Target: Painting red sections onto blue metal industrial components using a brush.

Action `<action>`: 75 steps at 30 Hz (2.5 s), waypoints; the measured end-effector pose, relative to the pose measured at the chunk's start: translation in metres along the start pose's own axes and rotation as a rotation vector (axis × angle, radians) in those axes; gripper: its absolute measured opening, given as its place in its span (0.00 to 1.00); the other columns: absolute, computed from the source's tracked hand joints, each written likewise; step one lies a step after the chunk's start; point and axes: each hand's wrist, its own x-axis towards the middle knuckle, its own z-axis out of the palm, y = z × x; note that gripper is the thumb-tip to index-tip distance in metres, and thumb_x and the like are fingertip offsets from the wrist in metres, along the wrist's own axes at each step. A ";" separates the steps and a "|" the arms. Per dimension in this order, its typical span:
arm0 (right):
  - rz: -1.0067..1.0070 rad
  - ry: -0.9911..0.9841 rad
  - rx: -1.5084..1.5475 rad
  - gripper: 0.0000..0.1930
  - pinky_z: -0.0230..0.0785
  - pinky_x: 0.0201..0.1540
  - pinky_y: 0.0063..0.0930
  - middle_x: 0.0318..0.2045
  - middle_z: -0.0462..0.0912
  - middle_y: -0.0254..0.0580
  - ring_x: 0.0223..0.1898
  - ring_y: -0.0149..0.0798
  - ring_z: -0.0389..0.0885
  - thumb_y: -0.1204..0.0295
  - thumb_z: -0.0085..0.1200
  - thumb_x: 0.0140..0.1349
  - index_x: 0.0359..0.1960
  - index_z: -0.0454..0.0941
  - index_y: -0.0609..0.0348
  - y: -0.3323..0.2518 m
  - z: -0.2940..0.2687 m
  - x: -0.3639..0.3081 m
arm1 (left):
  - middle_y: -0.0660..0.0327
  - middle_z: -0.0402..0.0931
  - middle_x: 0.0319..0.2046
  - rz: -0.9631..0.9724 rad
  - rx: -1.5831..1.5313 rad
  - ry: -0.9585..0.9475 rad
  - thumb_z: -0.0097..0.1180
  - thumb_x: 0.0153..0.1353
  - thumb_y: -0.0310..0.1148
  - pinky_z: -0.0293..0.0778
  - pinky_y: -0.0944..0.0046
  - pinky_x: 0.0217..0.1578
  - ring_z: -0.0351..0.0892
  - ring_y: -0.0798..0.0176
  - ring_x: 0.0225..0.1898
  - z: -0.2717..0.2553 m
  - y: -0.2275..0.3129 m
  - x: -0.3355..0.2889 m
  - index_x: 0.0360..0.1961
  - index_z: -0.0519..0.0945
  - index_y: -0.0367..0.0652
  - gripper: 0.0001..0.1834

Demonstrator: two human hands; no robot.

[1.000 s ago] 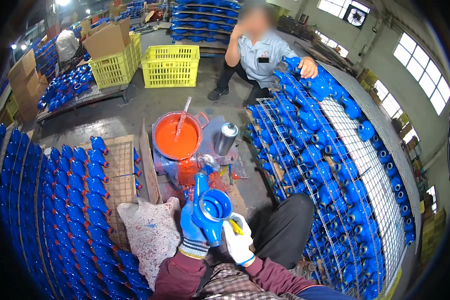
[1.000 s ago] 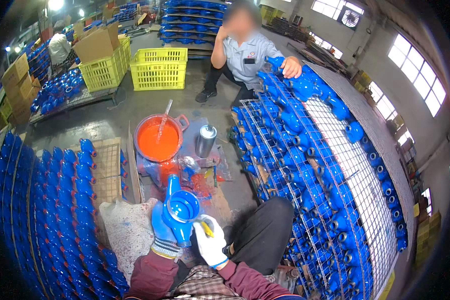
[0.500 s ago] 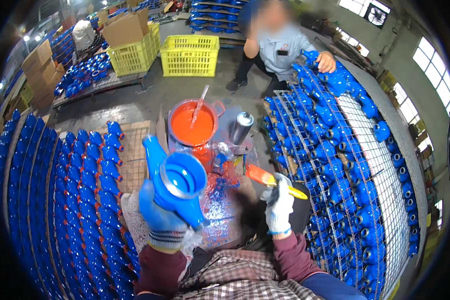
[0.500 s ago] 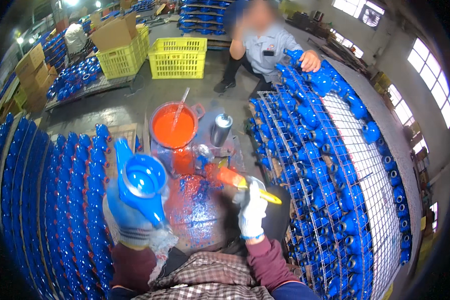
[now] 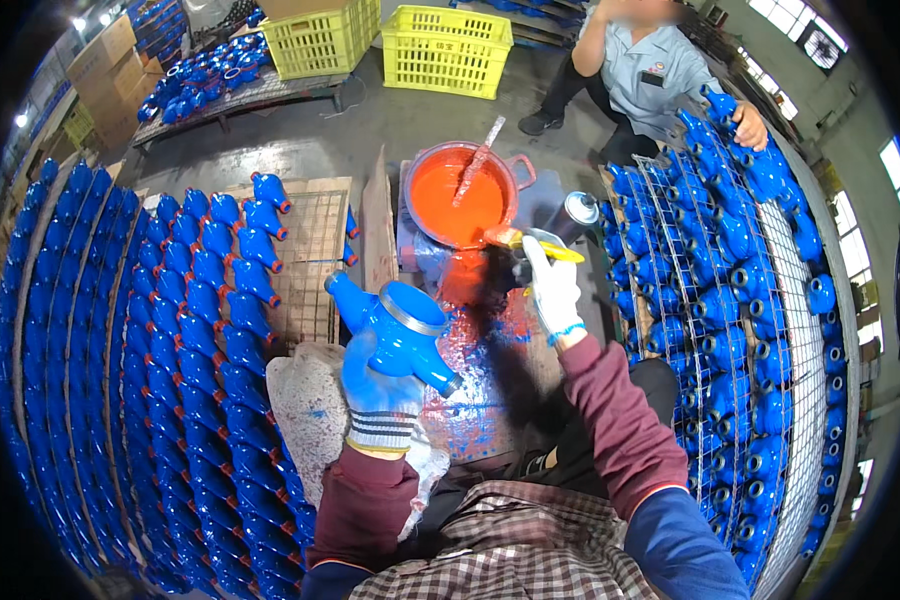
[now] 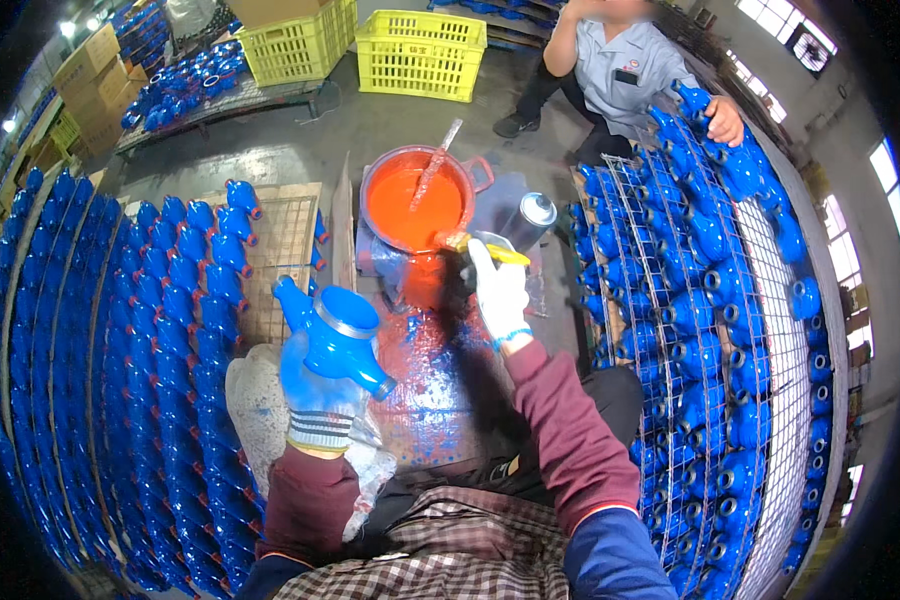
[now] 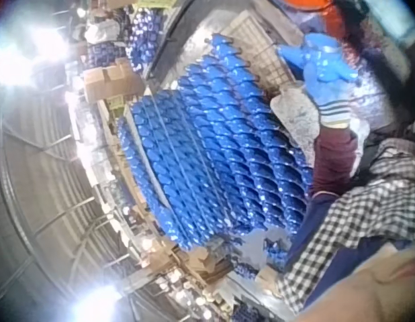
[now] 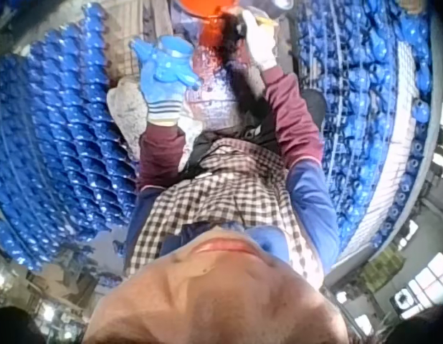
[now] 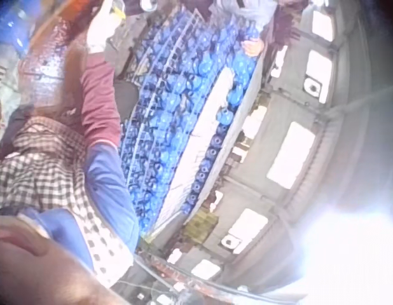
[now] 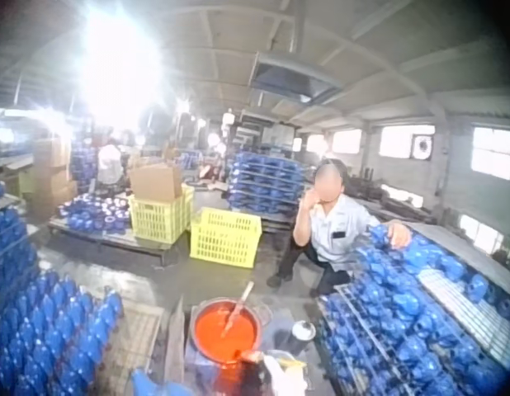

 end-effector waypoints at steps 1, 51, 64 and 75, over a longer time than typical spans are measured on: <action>0.005 -0.002 -0.007 0.13 0.70 0.31 0.24 0.30 0.82 0.34 0.24 0.28 0.78 0.67 0.57 0.65 0.45 0.79 0.62 0.008 0.004 0.008 | 0.54 0.73 0.52 0.005 0.002 -0.018 0.61 0.58 0.43 0.74 0.45 0.52 0.74 0.50 0.52 -0.001 0.001 0.001 0.62 0.67 0.46 0.32; -0.321 -0.105 -0.299 0.08 0.71 0.28 0.21 0.25 0.80 0.37 0.25 0.29 0.79 0.78 0.69 0.51 0.30 0.80 0.59 -0.175 -0.094 -0.171 | 0.54 0.70 0.51 0.796 1.588 -0.514 0.79 0.30 0.32 0.74 0.52 0.51 0.75 0.50 0.51 0.048 -0.073 -0.095 0.57 0.65 0.45 0.49; -0.800 -0.366 -0.335 0.16 0.65 0.32 0.32 0.21 0.79 0.33 0.25 0.40 0.76 0.74 0.73 0.39 0.30 0.78 0.51 -0.154 -0.107 -0.174 | 0.51 0.70 0.56 -0.210 0.229 -0.185 0.61 0.53 0.45 0.74 0.50 0.55 0.74 0.50 0.55 0.028 -0.080 -0.086 0.65 0.59 0.41 0.41; -0.172 -0.269 0.226 0.09 0.67 0.46 0.28 0.38 0.76 0.43 0.39 0.34 0.73 0.75 0.54 0.54 0.35 0.68 0.57 -0.117 -0.112 -0.148 | 0.38 0.72 0.49 -0.789 -0.398 -0.273 0.53 0.53 0.71 0.84 0.56 0.27 0.81 0.44 0.37 0.036 -0.067 -0.091 0.65 0.57 0.32 0.55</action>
